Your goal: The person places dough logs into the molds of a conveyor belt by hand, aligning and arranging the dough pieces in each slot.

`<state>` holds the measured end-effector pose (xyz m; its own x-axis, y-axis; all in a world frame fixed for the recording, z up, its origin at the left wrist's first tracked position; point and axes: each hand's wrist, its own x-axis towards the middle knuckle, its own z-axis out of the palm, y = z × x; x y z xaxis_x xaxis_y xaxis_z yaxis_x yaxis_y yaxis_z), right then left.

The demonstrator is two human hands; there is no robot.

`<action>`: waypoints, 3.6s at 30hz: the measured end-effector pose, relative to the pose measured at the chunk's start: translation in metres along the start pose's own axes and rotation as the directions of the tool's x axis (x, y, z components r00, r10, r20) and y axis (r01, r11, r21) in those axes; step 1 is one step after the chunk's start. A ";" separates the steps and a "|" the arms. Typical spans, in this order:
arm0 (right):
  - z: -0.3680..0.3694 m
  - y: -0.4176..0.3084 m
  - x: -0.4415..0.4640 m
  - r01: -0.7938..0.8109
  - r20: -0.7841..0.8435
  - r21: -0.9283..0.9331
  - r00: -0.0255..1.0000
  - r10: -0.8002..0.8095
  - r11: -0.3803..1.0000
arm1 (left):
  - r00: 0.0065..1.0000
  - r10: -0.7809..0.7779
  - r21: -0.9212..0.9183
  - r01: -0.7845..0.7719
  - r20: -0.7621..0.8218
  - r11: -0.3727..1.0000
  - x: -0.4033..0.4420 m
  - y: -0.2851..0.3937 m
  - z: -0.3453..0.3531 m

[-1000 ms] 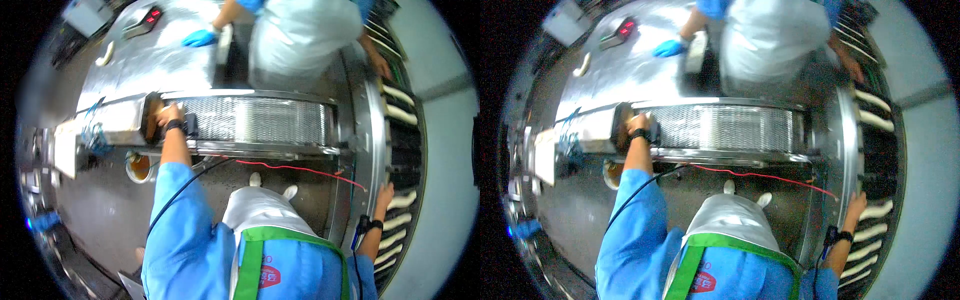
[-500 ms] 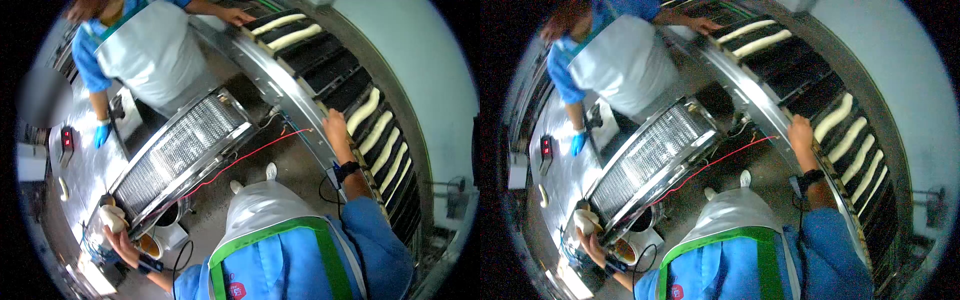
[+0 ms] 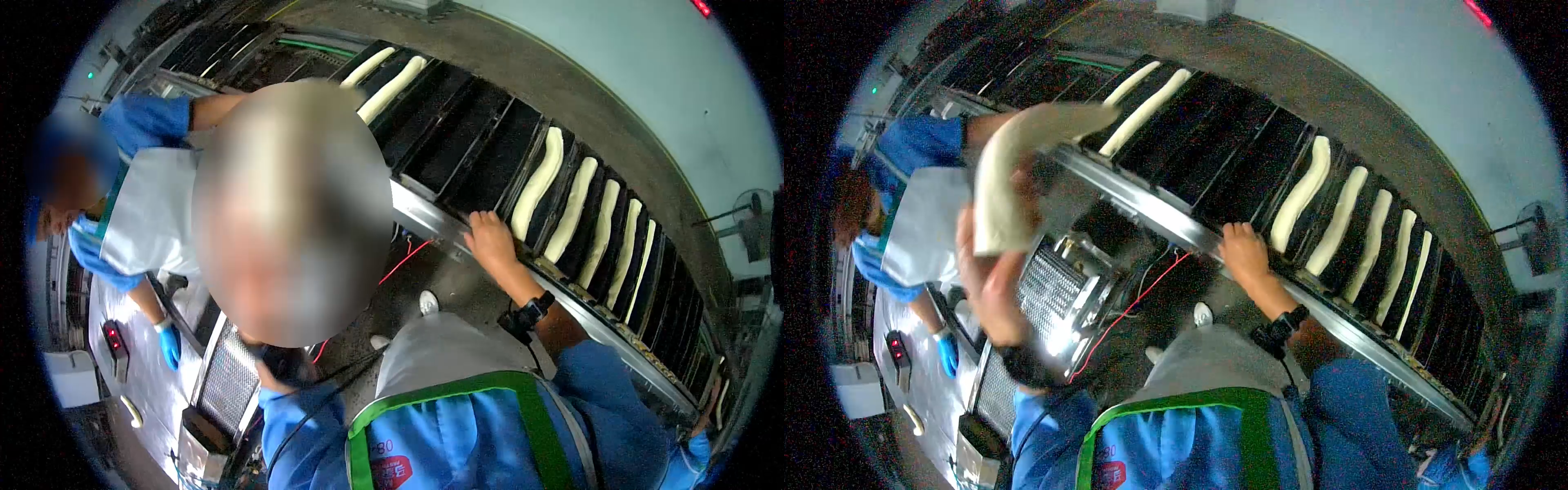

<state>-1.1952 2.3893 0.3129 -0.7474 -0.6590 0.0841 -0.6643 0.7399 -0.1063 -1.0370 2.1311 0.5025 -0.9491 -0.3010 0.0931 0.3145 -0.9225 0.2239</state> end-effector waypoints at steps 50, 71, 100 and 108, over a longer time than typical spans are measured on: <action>0.005 -0.005 0.020 0.022 0.047 -0.048 0.999 -0.020 0.999 | 0.267 0.823 0.864 0.203 -0.501 0.461 -0.364 0.065 -0.233; 0.025 0.016 0.030 0.016 -0.010 -0.161 1.000 -0.018 0.987 | 0.060 0.799 0.800 0.097 -0.598 0.592 -0.427 0.109 -0.254; 0.019 0.019 0.018 -0.117 0.012 -0.166 0.993 0.121 0.979 | -0.327 0.854 0.760 0.400 -0.405 0.513 -0.457 0.228 -0.346; 0.017 0.020 0.016 -0.054 0.016 -0.199 0.998 0.059 0.979 | -0.384 0.851 0.591 0.612 -0.357 0.525 -0.472 0.238 -0.380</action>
<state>-1.2197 2.3913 0.2956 -0.7849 -0.6166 0.0614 -0.6111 0.7866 0.0882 -0.5215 1.9617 0.1437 0.6259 -0.7559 -0.1917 -0.4052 -0.5252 0.7483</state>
